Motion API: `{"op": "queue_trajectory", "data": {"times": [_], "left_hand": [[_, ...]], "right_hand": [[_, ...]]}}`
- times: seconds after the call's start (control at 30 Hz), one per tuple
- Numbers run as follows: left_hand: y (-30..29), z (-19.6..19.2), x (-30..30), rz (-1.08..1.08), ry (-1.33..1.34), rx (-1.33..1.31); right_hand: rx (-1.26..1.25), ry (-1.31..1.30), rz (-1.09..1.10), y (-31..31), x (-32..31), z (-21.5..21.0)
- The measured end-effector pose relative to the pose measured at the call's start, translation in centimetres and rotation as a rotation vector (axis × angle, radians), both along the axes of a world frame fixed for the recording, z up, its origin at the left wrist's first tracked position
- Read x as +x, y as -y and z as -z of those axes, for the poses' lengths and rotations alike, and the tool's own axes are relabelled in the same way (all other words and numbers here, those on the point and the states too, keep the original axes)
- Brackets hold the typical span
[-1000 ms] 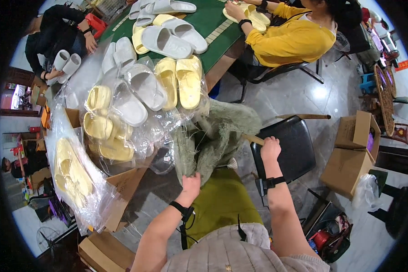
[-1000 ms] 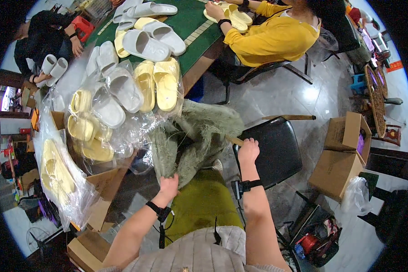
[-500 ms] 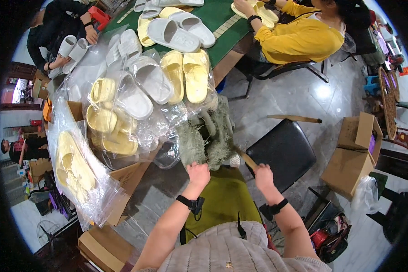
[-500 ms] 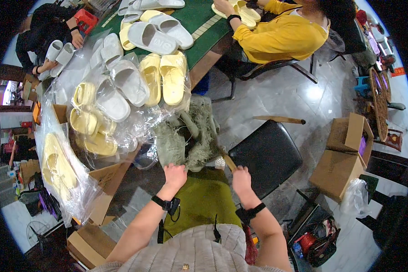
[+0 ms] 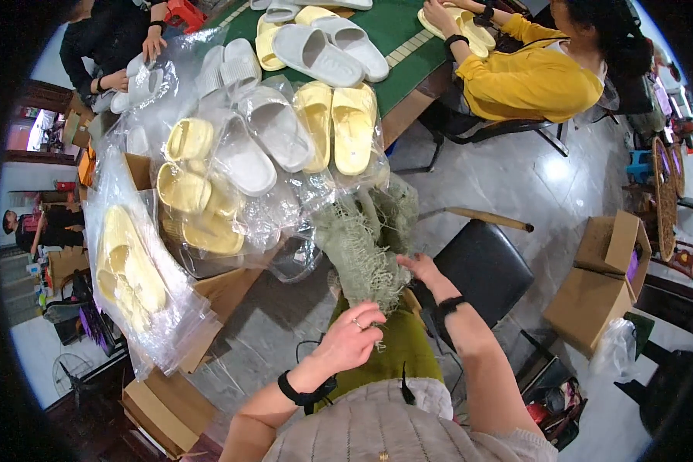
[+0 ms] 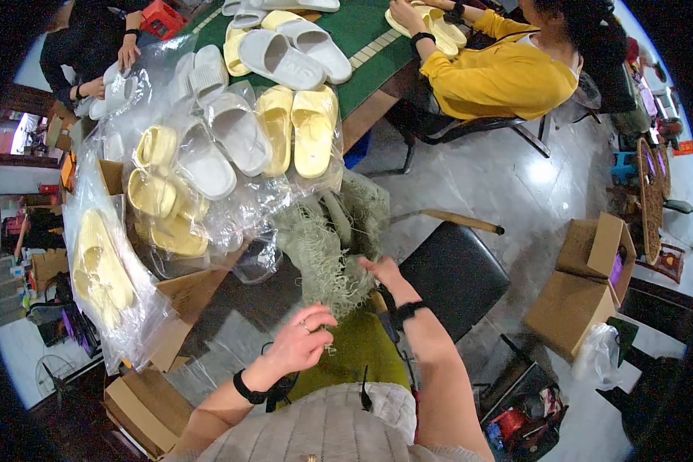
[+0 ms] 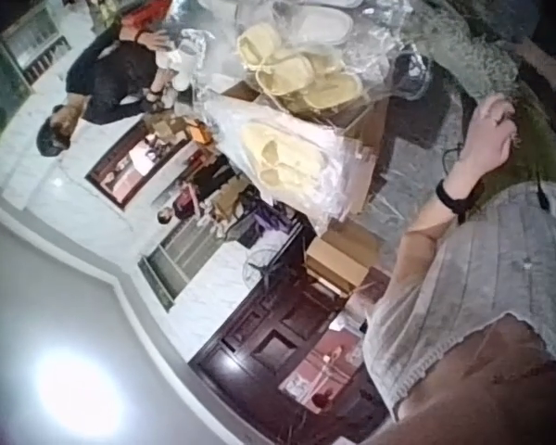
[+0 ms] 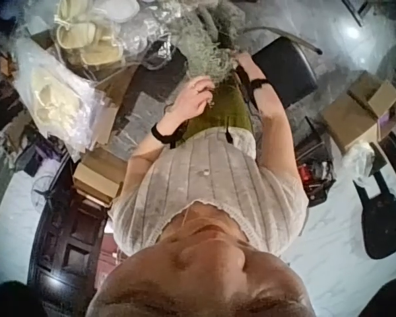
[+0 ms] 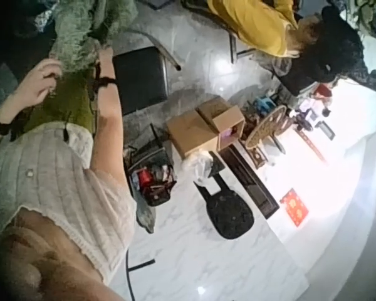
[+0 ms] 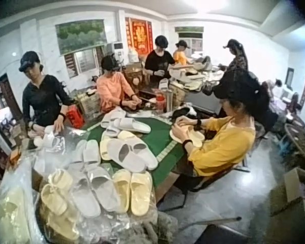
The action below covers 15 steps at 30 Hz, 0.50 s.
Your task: Packing pairs of rubber sandals/slides into individual plastic shipping bags and placing them into a large green collection bag.
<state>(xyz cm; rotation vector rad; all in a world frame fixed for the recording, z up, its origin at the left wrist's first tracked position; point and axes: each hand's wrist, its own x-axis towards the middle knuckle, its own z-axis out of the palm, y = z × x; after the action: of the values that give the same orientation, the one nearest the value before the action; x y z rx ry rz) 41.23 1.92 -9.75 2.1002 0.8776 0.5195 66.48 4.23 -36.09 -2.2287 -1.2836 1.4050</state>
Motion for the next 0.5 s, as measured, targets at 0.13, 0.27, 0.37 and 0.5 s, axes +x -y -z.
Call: {"op": "queue_trajectory", "data": {"times": [0.13,0.27,0.37,0.5], "left_hand": [[0.0,-0.1,-0.6,0.02,-0.019,-0.055],[-1.8,0.0,-0.9,-0.015,0.07,-0.08],[-3.4,-0.8,0.5,-0.037,-0.022,-0.171],[-3.0,3.9,2.4,0.021,-0.255,-0.042]], "right_hand": [[-0.588,-0.296,0.023,-1.8,-3.8,0.0],[-0.656,-0.631,0.222,-1.8,-3.9,0.0],[-0.679,-0.849,0.382,-1.6,-3.5,-0.4],[-0.177,-0.98,0.215,-0.5,-2.7,-3.7]]}}
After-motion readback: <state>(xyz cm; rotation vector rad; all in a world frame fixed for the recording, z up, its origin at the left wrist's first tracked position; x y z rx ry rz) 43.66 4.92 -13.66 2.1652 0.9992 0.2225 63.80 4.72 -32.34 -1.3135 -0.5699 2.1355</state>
